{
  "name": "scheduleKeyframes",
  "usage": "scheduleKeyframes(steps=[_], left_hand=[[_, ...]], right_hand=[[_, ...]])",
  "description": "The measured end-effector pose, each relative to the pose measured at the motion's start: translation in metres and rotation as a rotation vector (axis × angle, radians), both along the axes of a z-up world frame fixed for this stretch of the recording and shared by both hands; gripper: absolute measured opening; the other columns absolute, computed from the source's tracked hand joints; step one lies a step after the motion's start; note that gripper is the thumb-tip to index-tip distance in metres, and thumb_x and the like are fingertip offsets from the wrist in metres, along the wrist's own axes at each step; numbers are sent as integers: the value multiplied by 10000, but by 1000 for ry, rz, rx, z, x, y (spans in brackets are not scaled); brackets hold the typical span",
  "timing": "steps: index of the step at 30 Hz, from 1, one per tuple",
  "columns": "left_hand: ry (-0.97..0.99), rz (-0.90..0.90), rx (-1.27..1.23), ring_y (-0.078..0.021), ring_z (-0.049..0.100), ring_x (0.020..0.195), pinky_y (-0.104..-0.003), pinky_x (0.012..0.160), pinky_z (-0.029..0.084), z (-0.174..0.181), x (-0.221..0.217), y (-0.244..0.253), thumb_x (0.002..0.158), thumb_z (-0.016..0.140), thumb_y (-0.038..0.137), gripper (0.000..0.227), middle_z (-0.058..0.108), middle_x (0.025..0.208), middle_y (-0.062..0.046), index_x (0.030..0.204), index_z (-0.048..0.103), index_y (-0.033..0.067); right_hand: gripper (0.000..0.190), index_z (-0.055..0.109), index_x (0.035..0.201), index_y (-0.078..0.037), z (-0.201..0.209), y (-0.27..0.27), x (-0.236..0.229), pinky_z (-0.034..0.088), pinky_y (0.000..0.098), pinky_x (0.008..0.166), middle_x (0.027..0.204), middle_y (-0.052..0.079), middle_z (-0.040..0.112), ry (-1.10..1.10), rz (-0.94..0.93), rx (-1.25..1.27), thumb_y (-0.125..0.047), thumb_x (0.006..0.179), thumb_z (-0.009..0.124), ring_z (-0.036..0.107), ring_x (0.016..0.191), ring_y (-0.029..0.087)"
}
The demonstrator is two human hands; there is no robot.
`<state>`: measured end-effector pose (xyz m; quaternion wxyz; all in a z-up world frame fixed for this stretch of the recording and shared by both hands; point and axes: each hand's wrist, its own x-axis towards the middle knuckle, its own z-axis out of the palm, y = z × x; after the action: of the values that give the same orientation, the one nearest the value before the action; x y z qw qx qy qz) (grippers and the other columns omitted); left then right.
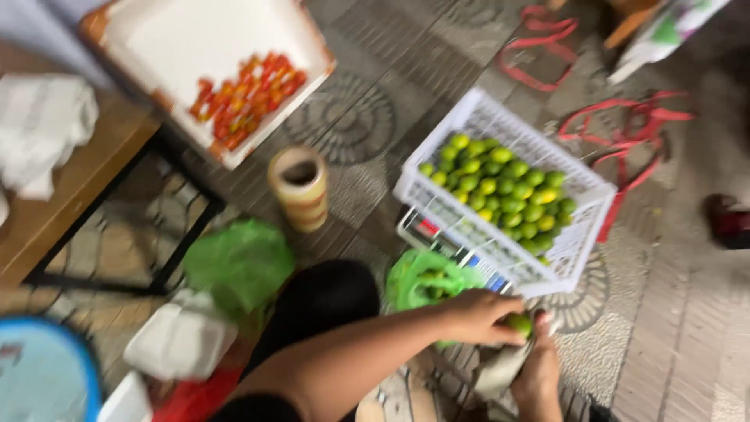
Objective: Cleaning individual limes with a cloth and placing them into a plastic bag for weighing.
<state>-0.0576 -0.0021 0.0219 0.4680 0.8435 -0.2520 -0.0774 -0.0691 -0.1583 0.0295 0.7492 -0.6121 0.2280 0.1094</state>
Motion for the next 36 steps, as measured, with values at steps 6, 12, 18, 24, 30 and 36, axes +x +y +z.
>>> scheduleKeyframes(steps=[6, 12, 18, 24, 30, 36], left_hand=[[266, -79, -275, -206, 663, 1030, -301, 807, 475, 5, 14, 12, 895, 699, 296, 528, 701, 1298, -63, 1390, 616, 132], [228, 142, -322, -130, 656, 860, -274, 797, 488, -7, 29, 17, 970, 663, 248, 366, 702, 1060, -12, 1335, 668, 222], [279, 108, -179, -88, 516, 621, -199, 512, 405, 11, 18, 14, 1051, 547, 269, 416, 672, 886, -8, 1441, 584, 129], [273, 92, -186, -90, 522, 591, -220, 541, 412, 8, 10, 8, 928, 725, 234, 454, 729, 1064, -33, 1358, 607, 153], [423, 21, -226, -28, 391, 586, -184, 487, 346, 10, 14, 16, 998, 593, 234, 644, 514, 1561, -31, 1559, 337, 419], [256, 160, -311, -119, 556, 790, -258, 715, 437, -15, 11, 1, 999, 600, 241, 502, 677, 998, 24, 1499, 550, 245]], right_hand=[[515, 536, 1371, -95, 3, -3, 12, 483, 497, 953, 1241, 184, 624, 56, -17, 242, -486, 1057, 421, 595, 1114, 338], [781, 490, 1487, -47, 58, 33, 7, 387, 550, 1092, 1399, 248, 564, 211, -104, 379, -609, 980, 297, 521, 1264, 401], [330, 658, 1219, 1, -19, -9, 15, 530, 446, 814, 1061, 216, 716, 89, -72, 267, -248, 1027, 561, 674, 933, 362], [218, 700, 919, -87, -52, -27, 14, 509, 371, 660, 823, 115, 701, 3, -101, 285, -227, 1047, 594, 653, 742, 240], [542, 669, 1222, 22, -31, -26, 13, 543, 509, 840, 1089, 271, 728, 143, 60, 341, -417, 913, 592, 685, 961, 420], [379, 700, 1204, 9, -41, -32, 10, 568, 424, 789, 1093, 230, 767, -93, 56, 327, -221, 904, 675, 725, 894, 319]])
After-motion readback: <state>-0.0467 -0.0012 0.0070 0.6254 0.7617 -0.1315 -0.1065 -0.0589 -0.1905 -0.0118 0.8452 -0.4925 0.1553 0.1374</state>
